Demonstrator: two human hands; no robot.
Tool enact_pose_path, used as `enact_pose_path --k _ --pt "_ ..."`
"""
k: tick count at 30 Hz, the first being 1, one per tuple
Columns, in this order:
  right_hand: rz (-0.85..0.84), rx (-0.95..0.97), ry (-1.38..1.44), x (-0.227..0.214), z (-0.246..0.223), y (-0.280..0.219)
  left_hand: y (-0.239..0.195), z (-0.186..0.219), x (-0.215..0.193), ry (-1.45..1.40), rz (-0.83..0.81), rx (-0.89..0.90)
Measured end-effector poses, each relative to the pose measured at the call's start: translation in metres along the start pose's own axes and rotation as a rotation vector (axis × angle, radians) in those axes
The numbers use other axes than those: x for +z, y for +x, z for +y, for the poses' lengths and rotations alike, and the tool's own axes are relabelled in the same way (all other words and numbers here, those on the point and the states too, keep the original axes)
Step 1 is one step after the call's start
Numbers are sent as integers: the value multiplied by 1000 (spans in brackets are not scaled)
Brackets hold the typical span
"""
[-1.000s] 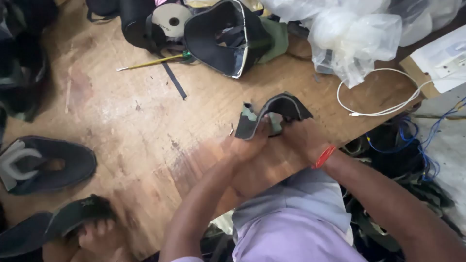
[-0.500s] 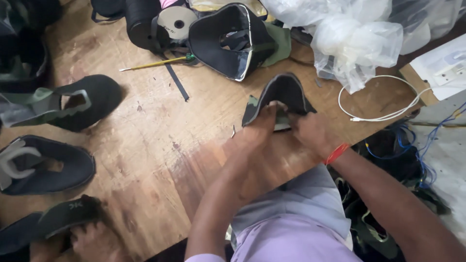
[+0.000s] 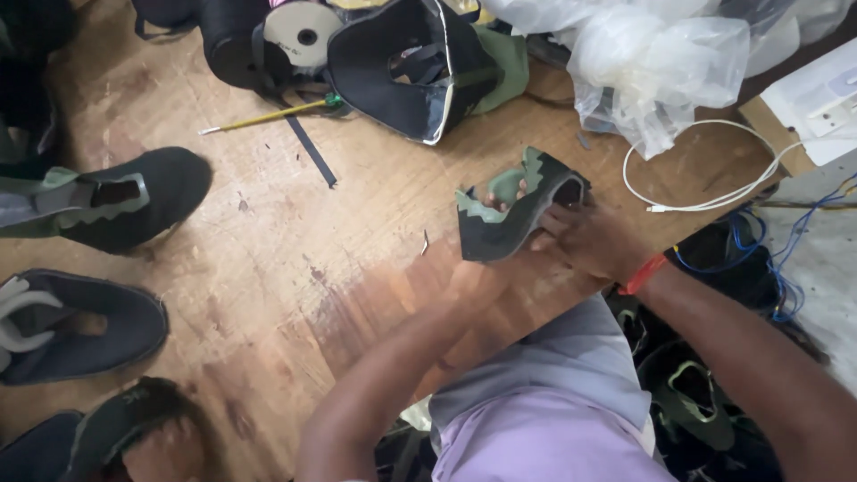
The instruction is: The person sits at a workshop table assembling foam sandals, pressing white foam heel-strap pieces into the slots of camouflage-pattern sandal uppers one at a time and setting completed uppers aside on the table.
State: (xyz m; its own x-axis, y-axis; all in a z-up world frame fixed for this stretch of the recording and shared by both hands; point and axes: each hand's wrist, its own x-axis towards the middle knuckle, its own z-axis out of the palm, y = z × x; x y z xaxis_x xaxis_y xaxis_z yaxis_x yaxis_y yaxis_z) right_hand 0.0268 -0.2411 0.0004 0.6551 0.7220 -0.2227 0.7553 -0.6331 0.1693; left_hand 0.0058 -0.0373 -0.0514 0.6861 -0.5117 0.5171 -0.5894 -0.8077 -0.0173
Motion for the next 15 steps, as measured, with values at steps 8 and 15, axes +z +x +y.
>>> enact_pose_path --k 8,15 --pt "716 -52 64 -35 -13 4 -25 -3 -3 -209 -227 13" --pt "249 203 138 23 -19 14 -64 -21 41 -515 -652 -69"
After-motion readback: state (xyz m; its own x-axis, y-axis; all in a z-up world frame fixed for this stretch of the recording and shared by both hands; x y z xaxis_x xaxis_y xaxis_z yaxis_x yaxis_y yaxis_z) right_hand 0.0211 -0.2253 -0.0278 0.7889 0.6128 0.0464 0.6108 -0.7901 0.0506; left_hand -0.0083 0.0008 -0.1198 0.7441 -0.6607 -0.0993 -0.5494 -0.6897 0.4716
